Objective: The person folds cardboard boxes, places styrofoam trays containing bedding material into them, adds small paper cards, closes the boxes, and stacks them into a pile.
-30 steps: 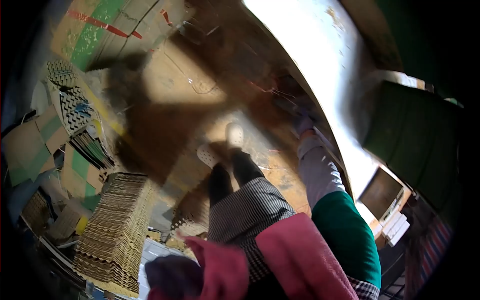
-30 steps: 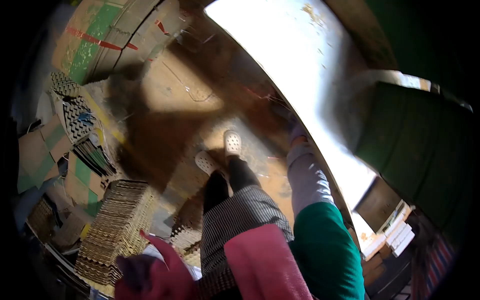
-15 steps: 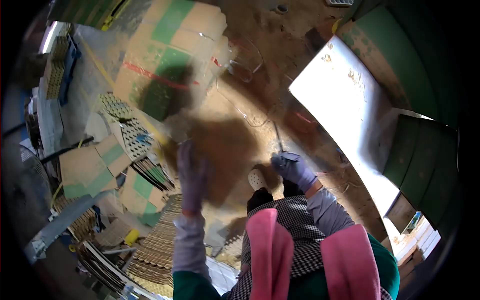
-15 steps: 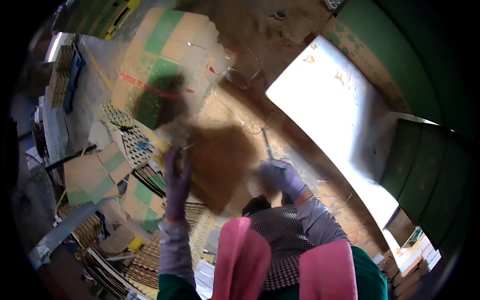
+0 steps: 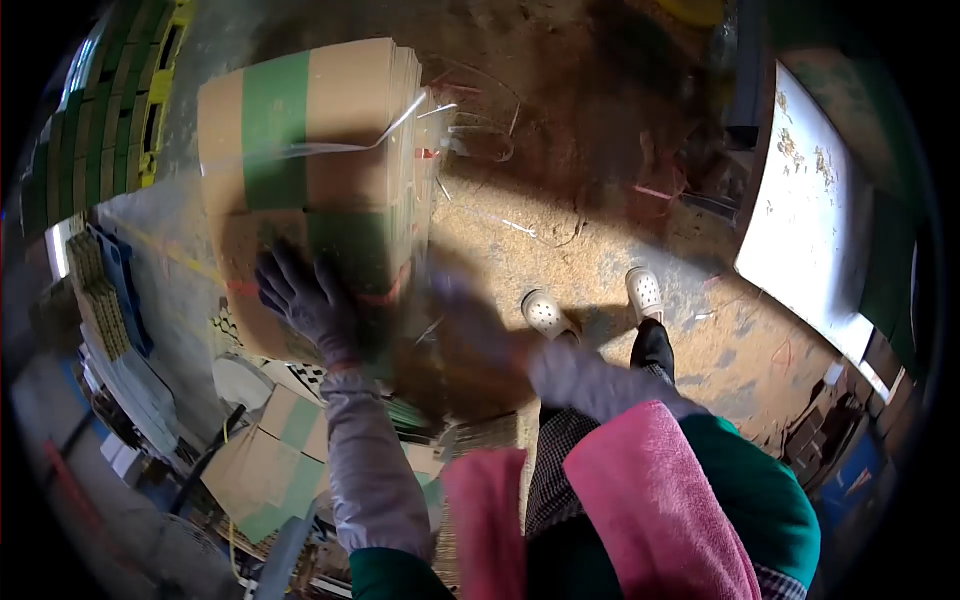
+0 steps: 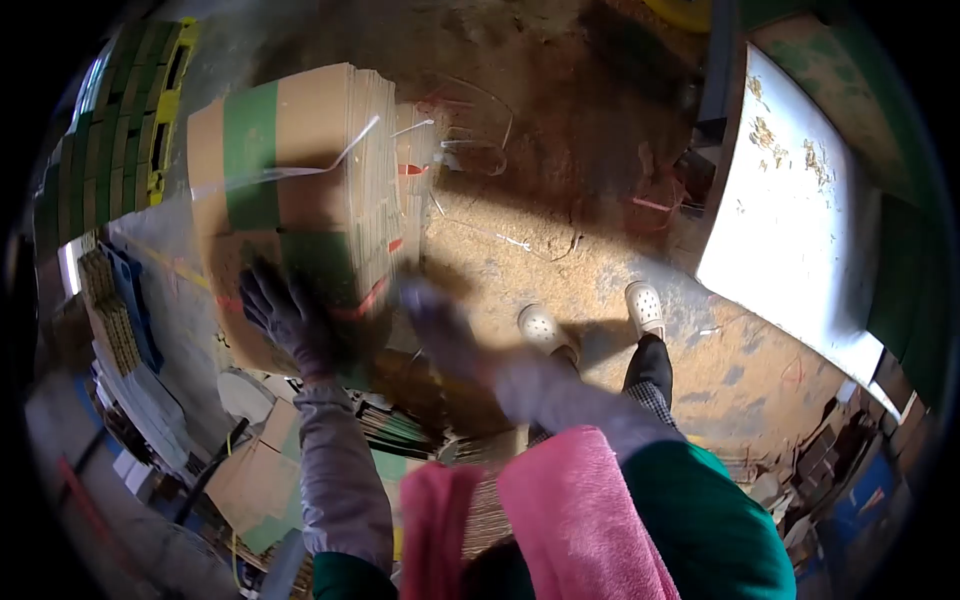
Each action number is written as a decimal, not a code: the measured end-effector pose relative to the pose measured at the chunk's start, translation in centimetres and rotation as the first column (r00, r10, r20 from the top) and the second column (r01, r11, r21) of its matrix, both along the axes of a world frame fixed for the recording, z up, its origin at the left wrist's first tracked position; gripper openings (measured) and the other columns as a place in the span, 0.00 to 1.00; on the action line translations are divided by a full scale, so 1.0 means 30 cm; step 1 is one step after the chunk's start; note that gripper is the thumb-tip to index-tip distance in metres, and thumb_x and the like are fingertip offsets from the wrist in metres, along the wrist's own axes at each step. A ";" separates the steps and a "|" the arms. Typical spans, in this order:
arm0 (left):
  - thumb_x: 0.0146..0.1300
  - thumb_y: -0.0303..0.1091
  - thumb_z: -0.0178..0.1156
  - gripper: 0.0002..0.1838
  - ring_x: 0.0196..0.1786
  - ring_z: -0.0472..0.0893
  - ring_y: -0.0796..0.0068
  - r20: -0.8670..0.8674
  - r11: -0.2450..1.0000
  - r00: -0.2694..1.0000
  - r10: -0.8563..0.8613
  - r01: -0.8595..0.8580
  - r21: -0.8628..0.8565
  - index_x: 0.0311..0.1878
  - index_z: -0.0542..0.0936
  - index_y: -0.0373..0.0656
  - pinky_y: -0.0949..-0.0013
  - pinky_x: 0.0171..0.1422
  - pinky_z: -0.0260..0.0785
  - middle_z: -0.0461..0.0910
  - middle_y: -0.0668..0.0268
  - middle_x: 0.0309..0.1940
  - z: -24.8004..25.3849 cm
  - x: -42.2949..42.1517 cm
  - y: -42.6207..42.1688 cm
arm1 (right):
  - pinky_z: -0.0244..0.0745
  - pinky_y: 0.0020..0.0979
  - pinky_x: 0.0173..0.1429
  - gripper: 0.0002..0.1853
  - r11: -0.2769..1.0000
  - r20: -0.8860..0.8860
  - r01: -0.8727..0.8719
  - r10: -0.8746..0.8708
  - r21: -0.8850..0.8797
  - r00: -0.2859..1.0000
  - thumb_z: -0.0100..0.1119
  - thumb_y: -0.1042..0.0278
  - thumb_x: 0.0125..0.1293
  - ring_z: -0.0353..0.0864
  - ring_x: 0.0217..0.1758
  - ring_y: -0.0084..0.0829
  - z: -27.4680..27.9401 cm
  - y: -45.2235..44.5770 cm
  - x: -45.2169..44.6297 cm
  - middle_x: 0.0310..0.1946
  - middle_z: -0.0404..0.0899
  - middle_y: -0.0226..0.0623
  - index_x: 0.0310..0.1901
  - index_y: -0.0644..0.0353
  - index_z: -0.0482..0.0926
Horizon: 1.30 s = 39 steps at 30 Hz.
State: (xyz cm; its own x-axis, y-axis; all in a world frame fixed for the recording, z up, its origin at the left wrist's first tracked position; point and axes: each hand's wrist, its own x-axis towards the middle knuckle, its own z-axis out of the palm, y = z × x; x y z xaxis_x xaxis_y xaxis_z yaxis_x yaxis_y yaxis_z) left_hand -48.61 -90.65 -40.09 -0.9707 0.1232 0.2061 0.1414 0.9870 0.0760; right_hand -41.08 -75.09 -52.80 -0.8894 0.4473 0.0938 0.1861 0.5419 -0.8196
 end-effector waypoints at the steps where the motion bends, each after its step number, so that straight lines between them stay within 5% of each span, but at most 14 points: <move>1: 0.68 0.53 0.47 0.34 0.74 0.53 0.44 0.008 1.000 1.000 -0.012 0.012 0.001 0.73 0.59 0.45 0.44 0.75 0.39 0.57 0.47 0.71 0.008 -0.008 0.012 | 0.74 0.35 0.46 0.17 0.995 0.025 -0.026 0.023 0.097 0.999 0.39 0.62 0.74 0.80 0.42 0.32 -0.114 -0.085 0.155 0.34 0.79 0.42 0.51 0.63 0.75; 5: 0.69 0.52 0.46 0.34 0.73 0.54 0.43 0.050 0.999 0.998 -0.031 0.030 0.018 0.72 0.60 0.44 0.44 0.75 0.41 0.57 0.46 0.71 0.042 -0.023 0.004 | 0.75 0.34 0.46 0.18 0.967 0.272 -0.154 0.096 0.203 0.958 0.39 0.61 0.74 0.81 0.43 0.32 -0.204 -0.020 0.484 0.36 0.79 0.45 0.56 0.62 0.74; 7: 0.69 0.52 0.46 0.33 0.73 0.54 0.43 0.079 0.997 0.995 -0.067 0.063 0.054 0.72 0.61 0.43 0.44 0.74 0.42 0.57 0.47 0.71 0.049 -0.025 -0.001 | 0.72 0.31 0.36 0.17 0.955 0.463 0.083 0.061 -0.285 0.885 0.43 0.56 0.73 0.77 0.32 0.29 -0.089 0.125 0.404 0.30 0.76 0.39 0.48 0.62 0.74; 9: 0.70 0.52 0.45 0.33 0.73 0.54 0.43 0.097 0.999 0.995 -0.007 0.002 0.048 0.72 0.61 0.43 0.43 0.75 0.43 0.56 0.47 0.72 0.069 -0.038 0.017 | 0.68 0.28 0.26 0.20 0.585 0.601 0.491 -0.007 -0.646 0.799 0.48 0.50 0.72 0.73 0.22 0.25 0.111 0.294 0.140 0.23 0.73 0.34 0.40 0.62 0.75; 10: 0.70 0.52 0.45 0.33 0.73 0.54 0.43 0.108 0.999 0.994 -0.023 0.018 0.046 0.72 0.61 0.43 0.43 0.75 0.43 0.56 0.47 0.72 0.073 -0.042 0.017 | 0.67 0.28 0.24 0.24 0.632 0.382 0.355 -0.100 -0.689 0.919 0.49 0.45 0.71 0.70 0.20 0.23 -0.073 0.322 0.023 0.20 0.70 0.32 0.38 0.62 0.74; 11: 0.71 0.52 0.44 0.32 0.73 0.54 0.44 0.099 0.999 0.995 -0.025 0.021 0.040 0.72 0.62 0.43 0.44 0.75 0.42 0.56 0.47 0.72 0.073 -0.045 0.015 | 0.66 0.26 0.24 0.24 0.329 0.398 0.447 -0.209 -0.832 0.894 0.48 0.45 0.72 0.69 0.20 0.22 -0.040 0.359 -0.169 0.20 0.69 0.33 0.36 0.63 0.74; 14: 0.72 0.53 0.42 0.32 0.75 0.52 0.45 0.101 0.998 0.994 -0.046 0.041 0.049 0.72 0.61 0.42 0.45 0.76 0.41 0.55 0.48 0.72 0.058 -0.053 -0.006 | 0.73 0.47 0.46 0.16 0.831 0.240 0.400 -0.328 -0.387 0.914 0.44 0.60 0.71 0.76 0.35 0.58 -0.235 0.295 -0.472 0.35 0.79 0.55 0.50 0.59 0.76; 17: 0.73 0.53 0.41 0.34 0.74 0.53 0.47 0.120 0.988 0.993 0.009 -0.027 0.151 0.73 0.59 0.39 0.47 0.77 0.42 0.55 0.48 0.72 0.078 -0.035 0.013 | 0.74 0.49 0.45 0.13 0.975 0.194 -0.005 0.049 -0.221 0.980 0.48 0.67 0.68 0.81 0.40 0.49 -0.211 0.058 -0.315 0.34 0.81 0.55 0.49 0.62 0.77; 21: 0.73 0.51 0.41 0.35 0.74 0.55 0.48 0.164 0.944 0.986 0.021 -0.073 0.321 0.74 0.54 0.36 0.48 0.76 0.48 0.50 0.47 0.73 0.077 -0.018 0.034 | 0.72 0.44 0.38 0.12 0.989 0.255 -0.119 0.138 -0.091 0.957 0.48 0.68 0.67 0.78 0.34 0.42 -0.343 -0.122 0.204 0.30 0.79 0.49 0.48 0.62 0.76; 25: 0.73 0.51 0.41 0.35 0.75 0.54 0.49 0.182 0.981 0.983 0.008 -0.043 0.189 0.74 0.53 0.36 0.50 0.77 0.49 0.49 0.48 0.74 0.081 0.011 0.019 | 0.71 0.39 0.30 0.11 0.811 0.416 0.289 -0.063 -0.508 0.907 0.48 0.69 0.66 0.76 0.27 0.36 -0.381 0.125 0.181 0.26 0.77 0.43 0.46 0.62 0.75; 28: 0.75 0.46 0.41 0.33 0.76 0.54 0.57 0.149 0.937 0.989 0.013 -0.064 0.344 0.75 0.50 0.36 0.56 0.78 0.45 0.53 0.52 0.74 0.078 -0.006 0.028 | 0.70 0.35 0.24 0.10 0.554 0.298 0.387 -0.248 -0.737 0.922 0.48 0.69 0.66 0.74 0.22 0.31 -0.495 0.291 -0.117 0.22 0.76 0.38 0.45 0.62 0.74; 31: 0.76 0.44 0.37 0.30 0.75 0.55 0.53 0.093 0.964 0.981 -0.172 0.148 0.221 0.74 0.52 0.35 0.56 0.78 0.47 0.56 0.51 0.73 0.080 -0.065 -0.073 | 0.70 0.36 0.25 0.11 0.933 0.290 0.200 -0.111 -0.300 0.950 0.48 0.67 0.67 0.74 0.22 0.32 -0.609 0.187 -0.297 0.24 0.76 0.40 0.45 0.62 0.75; 34: 0.76 0.42 0.34 0.29 0.76 0.53 0.48 0.101 0.836 0.838 -0.536 0.544 -0.070 0.73 0.53 0.34 0.51 0.78 0.48 0.52 0.49 0.74 0.092 -0.053 -0.291 | 0.71 0.37 0.26 0.11 0.993 0.277 -0.080 0.100 -0.083 0.956 0.47 0.65 0.68 0.75 0.22 0.33 -0.619 -0.083 0.015 0.26 0.77 0.41 0.45 0.62 0.75; 39: 0.75 0.48 0.32 0.30 0.76 0.53 0.46 0.076 0.931 0.928 -0.365 0.364 0.029 0.74 0.55 0.42 0.47 0.76 0.51 0.50 0.47 0.74 0.110 -0.062 -0.165 | 0.71 0.38 0.27 0.13 0.968 0.448 0.068 0.050 -0.244 0.893 0.46 0.62 0.69 0.76 0.22 0.34 -0.676 -0.070 0.329 0.28 0.79 0.44 0.45 0.62 0.76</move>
